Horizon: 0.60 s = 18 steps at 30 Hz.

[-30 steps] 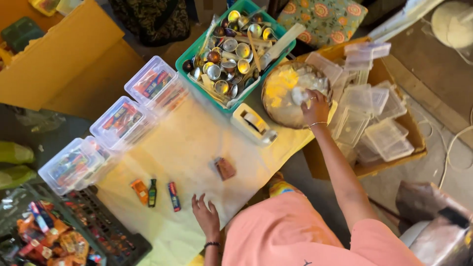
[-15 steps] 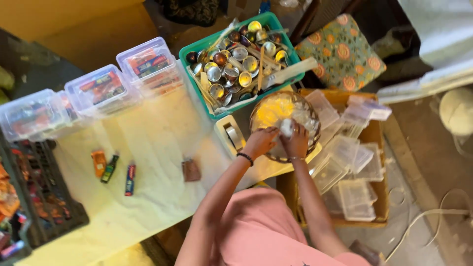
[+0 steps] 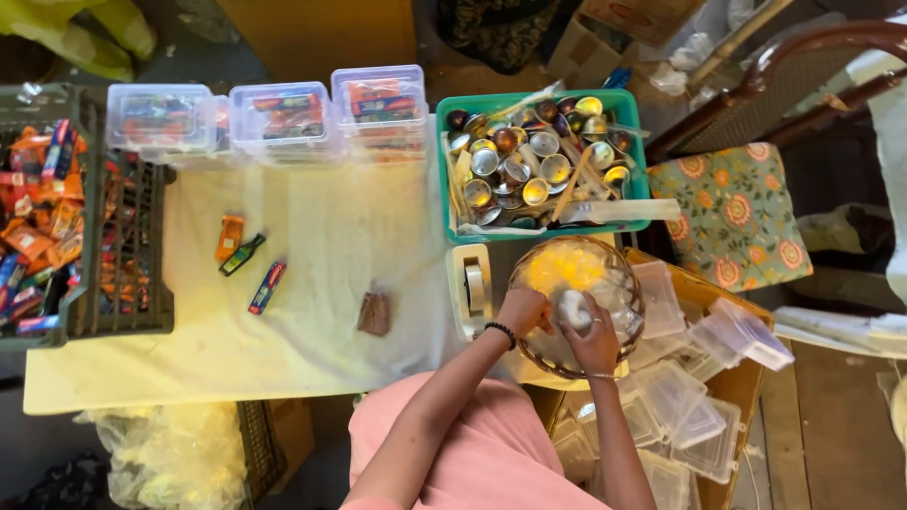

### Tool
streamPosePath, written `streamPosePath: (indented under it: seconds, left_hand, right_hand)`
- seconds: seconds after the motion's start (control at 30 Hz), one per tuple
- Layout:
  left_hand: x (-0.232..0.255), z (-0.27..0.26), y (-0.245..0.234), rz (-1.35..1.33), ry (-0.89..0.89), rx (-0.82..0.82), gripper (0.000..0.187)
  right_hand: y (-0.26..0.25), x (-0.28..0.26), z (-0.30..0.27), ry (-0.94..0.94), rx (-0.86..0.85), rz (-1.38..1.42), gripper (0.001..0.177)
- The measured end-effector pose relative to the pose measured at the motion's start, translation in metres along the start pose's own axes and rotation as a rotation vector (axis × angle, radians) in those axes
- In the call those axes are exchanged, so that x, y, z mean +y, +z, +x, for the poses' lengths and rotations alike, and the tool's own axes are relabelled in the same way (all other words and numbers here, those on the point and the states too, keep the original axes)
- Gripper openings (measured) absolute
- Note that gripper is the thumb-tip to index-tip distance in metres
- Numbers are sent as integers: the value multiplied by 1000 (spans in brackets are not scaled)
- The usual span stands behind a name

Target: The person sorts and organizes various consumer goods, including lighters and packaged snack bars, into clear plastic bins and a large crate on a table.

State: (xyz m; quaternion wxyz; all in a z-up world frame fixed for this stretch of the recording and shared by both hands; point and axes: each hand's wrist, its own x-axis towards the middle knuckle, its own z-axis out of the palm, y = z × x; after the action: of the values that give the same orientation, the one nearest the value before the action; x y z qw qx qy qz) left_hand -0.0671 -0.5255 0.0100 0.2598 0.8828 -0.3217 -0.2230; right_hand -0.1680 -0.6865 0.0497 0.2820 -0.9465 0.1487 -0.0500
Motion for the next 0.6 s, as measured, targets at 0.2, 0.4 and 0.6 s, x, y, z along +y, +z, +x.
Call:
streamPosePath:
  seconds: [0.2, 0.4, 0.6]
  left_hand:
    - [-15, 37, 46, -6, -156, -21, 24]
    - [-26, 56, 77, -156, -310, 38, 36]
    - [-72, 108, 124, -269, -304, 60, 30]
  right_hand:
    - [-13, -17, -8, 172, 25, 235, 71]
    - [-5, 2, -24, -78, 376, 198, 72]
    - [-9, -10, -26, -416, 318, 591, 65]
